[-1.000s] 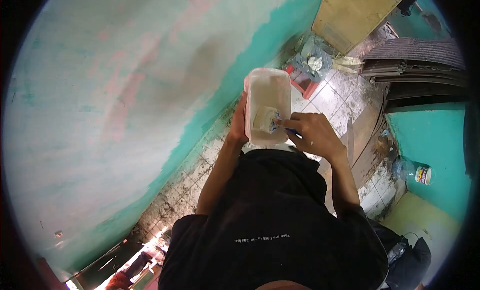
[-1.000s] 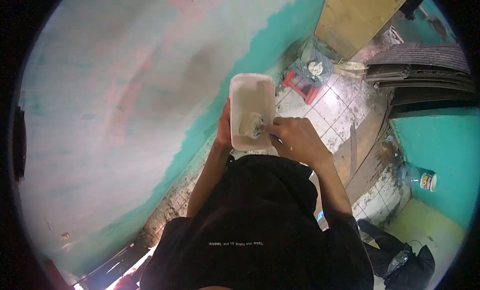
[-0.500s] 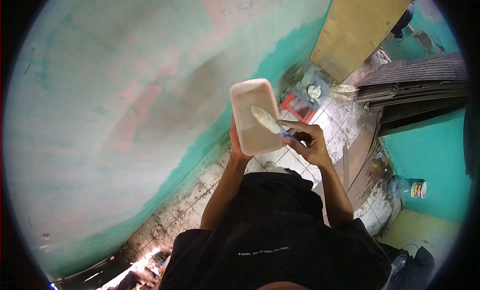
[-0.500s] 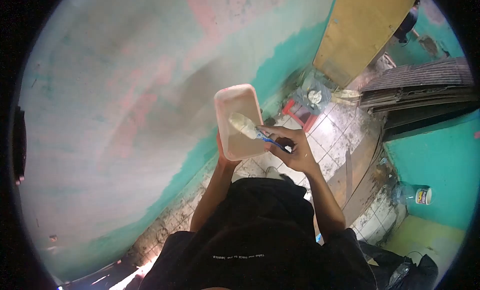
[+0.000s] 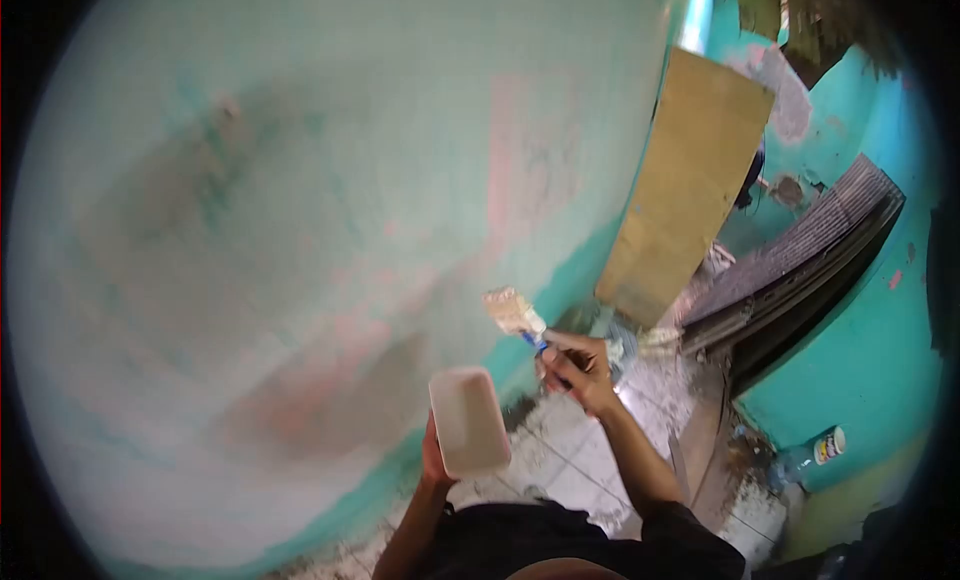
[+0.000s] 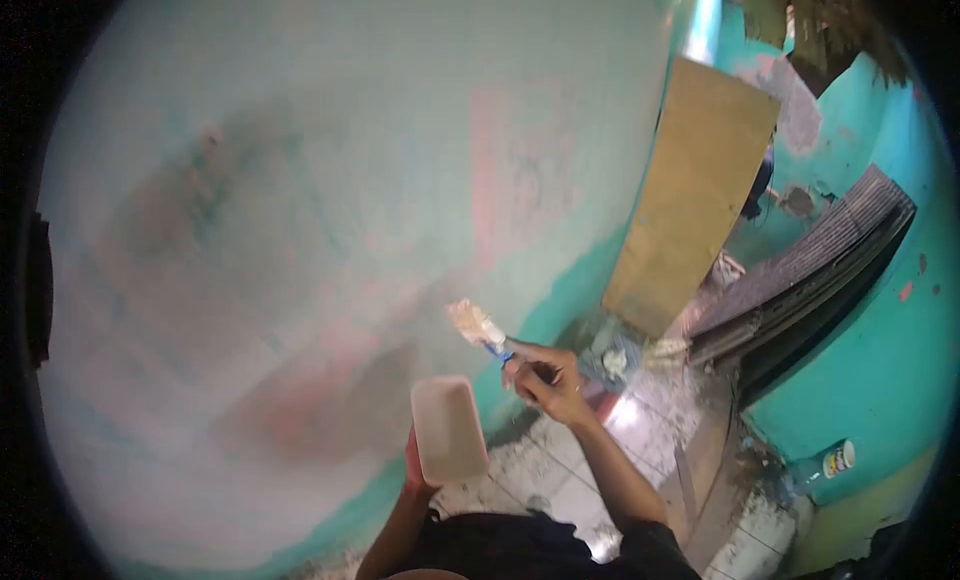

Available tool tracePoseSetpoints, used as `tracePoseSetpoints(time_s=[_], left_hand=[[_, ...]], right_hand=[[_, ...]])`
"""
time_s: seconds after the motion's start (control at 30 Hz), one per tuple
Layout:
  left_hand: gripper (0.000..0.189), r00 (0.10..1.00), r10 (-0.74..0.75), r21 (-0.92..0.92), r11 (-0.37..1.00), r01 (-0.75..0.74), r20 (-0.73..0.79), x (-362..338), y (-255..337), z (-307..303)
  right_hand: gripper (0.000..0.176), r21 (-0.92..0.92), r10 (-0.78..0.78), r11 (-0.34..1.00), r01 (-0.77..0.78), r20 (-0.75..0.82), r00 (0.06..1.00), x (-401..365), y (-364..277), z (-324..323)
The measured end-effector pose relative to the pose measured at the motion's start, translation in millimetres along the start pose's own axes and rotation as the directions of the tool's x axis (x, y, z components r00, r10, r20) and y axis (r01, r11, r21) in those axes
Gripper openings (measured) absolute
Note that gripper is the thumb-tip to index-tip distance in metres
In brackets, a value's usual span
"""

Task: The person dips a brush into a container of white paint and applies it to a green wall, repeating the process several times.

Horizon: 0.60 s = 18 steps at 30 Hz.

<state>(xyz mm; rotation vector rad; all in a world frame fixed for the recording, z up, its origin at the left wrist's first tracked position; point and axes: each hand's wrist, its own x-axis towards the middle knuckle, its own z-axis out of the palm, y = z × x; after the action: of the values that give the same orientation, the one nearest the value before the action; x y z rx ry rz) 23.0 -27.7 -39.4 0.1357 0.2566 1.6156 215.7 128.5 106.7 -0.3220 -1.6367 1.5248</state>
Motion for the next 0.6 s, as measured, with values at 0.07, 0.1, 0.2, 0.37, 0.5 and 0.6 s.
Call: tracePoseSetpoints(time_s=[0.07, 0.1, 0.2, 0.37, 0.5, 0.6], left_hand=[[0.064, 0.998, 0.048, 0.154, 0.987, -0.042, -0.036, -9, 19, -52], [0.064, 0.999, 0.052, 0.175, 0.983, -0.050, -0.007, -18, 31, -58], [0.066, 1.000, 0.023, 0.079, 0.997, -0.022, -0.015, -41, 48, -43], [0.058, 0.993, 0.054, 0.020, 0.998, -0.052, -0.107, -46, 65, -38], [0.064, 0.999, 0.040, -0.053, 0.998, -0.040, 0.006, -45, 76, -14], [0.063, 0.997, 0.067, -0.088, 0.994, -0.064, 0.033, -26, 78, -25]], right_hand=[[0.035, -0.218, -0.154, 0.962, 0.161, 0.047, 0.987, 49, -27, -1], [0.033, -0.389, -0.172, 0.903, 0.185, 0.067, 0.983, 76, -62, 7], [0.036, -0.614, -0.391, 0.683, 0.394, 0.149, 0.908, 175, -135, 16], [0.036, -0.872, -0.731, 0.061, 0.485, 0.292, 0.617, 349, -343, 42], [0.030, -0.903, -0.747, -0.046, 0.426, 0.314, 0.585, 423, -461, 74], [0.032, -0.929, -0.689, -0.122, 0.351, 0.334, 0.644, 448, -487, 81]])
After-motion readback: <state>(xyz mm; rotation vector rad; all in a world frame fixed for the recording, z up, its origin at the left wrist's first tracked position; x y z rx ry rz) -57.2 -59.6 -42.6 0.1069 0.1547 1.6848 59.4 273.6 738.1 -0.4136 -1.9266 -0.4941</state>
